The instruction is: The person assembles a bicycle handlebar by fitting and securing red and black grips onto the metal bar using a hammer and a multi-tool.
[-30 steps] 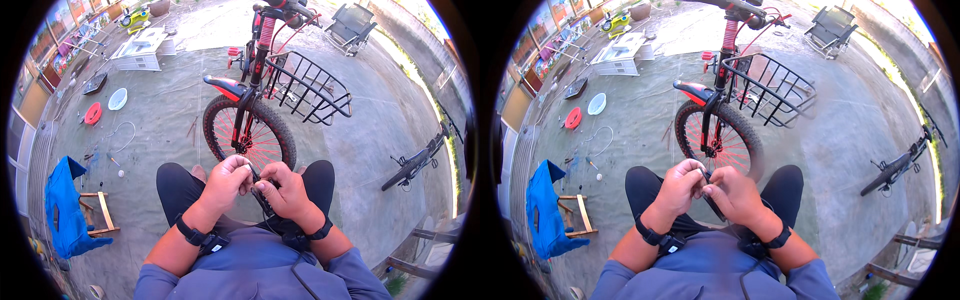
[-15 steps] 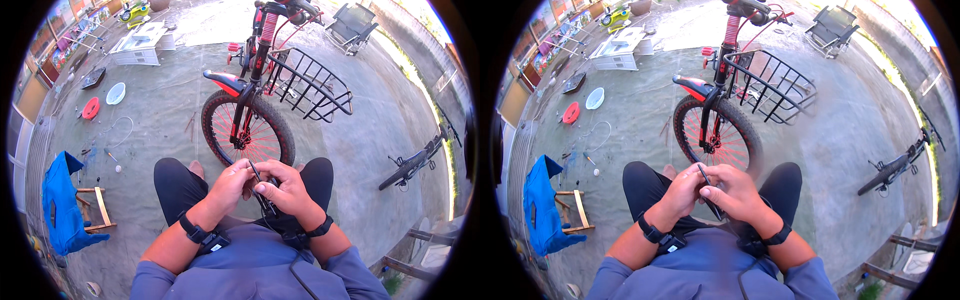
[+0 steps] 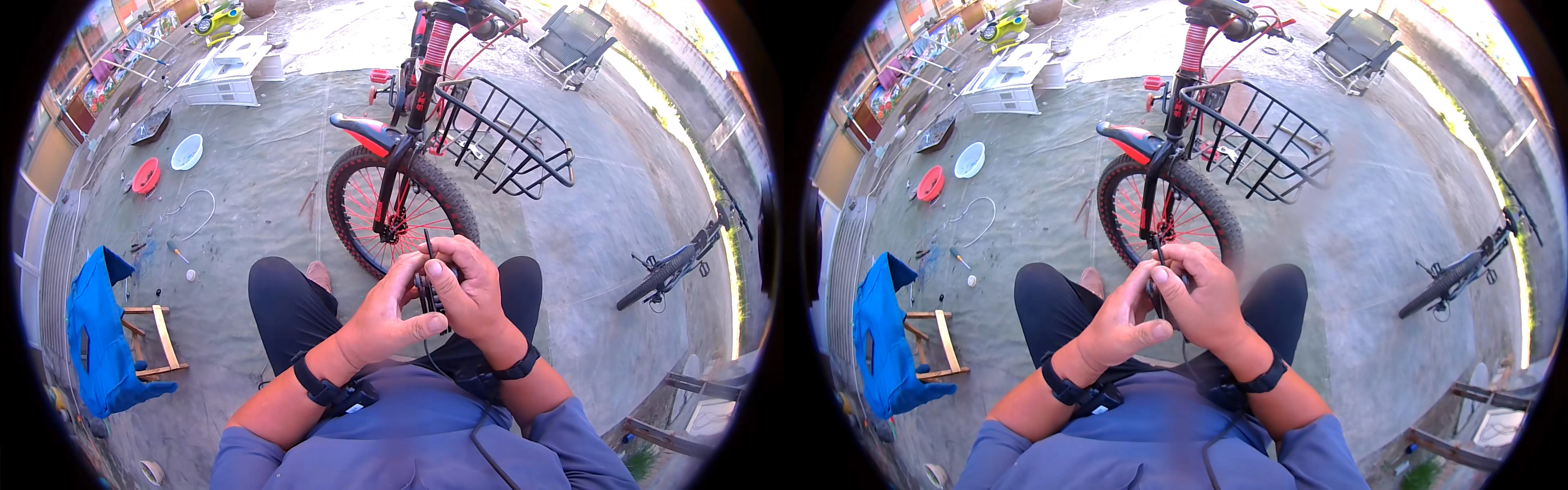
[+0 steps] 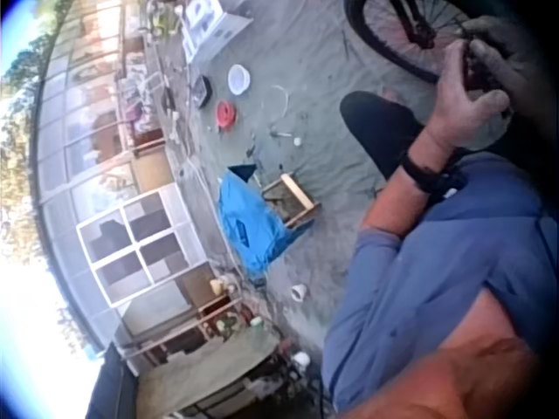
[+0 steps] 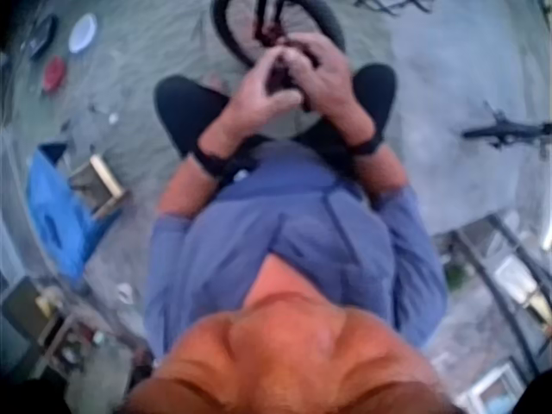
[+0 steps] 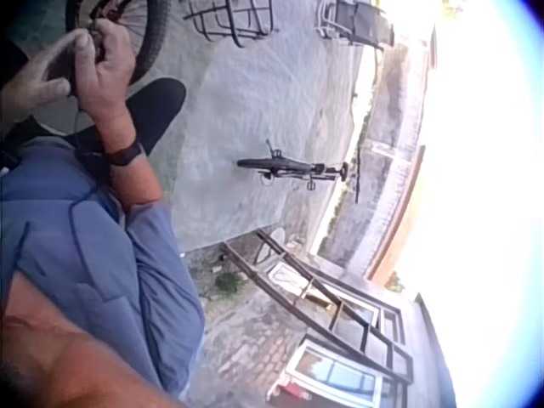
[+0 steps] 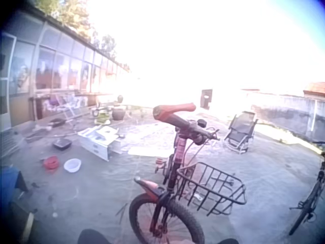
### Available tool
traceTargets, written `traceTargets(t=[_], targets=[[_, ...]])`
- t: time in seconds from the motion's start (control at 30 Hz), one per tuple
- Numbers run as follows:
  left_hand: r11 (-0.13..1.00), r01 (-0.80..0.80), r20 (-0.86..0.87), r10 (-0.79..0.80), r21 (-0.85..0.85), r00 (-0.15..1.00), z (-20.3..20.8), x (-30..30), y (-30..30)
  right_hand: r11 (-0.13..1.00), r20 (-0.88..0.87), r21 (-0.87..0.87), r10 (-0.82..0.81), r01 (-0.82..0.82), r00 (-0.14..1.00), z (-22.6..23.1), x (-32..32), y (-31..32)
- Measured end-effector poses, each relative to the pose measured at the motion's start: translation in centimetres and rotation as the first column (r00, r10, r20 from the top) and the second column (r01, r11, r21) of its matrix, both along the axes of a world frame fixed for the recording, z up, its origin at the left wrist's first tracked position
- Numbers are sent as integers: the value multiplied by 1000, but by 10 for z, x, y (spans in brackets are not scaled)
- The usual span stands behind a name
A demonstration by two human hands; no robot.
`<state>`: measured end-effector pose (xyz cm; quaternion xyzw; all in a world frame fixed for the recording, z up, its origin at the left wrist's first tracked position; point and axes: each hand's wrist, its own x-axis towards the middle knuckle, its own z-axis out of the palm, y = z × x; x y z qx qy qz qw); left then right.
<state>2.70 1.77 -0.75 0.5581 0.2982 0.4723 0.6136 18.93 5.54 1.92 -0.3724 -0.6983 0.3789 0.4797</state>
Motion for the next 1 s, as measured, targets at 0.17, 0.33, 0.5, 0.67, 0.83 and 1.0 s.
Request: traceTargets(t=[0.17, 0.33, 0.5, 0.67, 0.83, 1.0], targets=[[982, -83, -186, 114, 167, 976, 5, -2, 2, 998, -26, -40, -56, 55, 998, 1, -3, 1], [923, -137, -311, 257, 359, 915, 11, -2, 3, 996, -72, -50, -78, 74, 994, 1, -6, 2], [874, -155, -385, 354, 460, 852, 18, -2, 4, 994, -51, 32, -105, 107, 993, -2, -8, 6], [964, -125, -430, 218, 235, 876, 19, -7, 3, 990, -40, 51, -129, 131, 991, -5, -12, 7], [975, -127, -413, 194, 185, 890, 18, -6, 2, 990, -48, 43, -135, 137, 990, -9, -13, 7], [991, -137, -199, 133, -5, 971, 10, -2, 1, 994, -50, 37, -105, 107, 993, -5, -14, 12]])
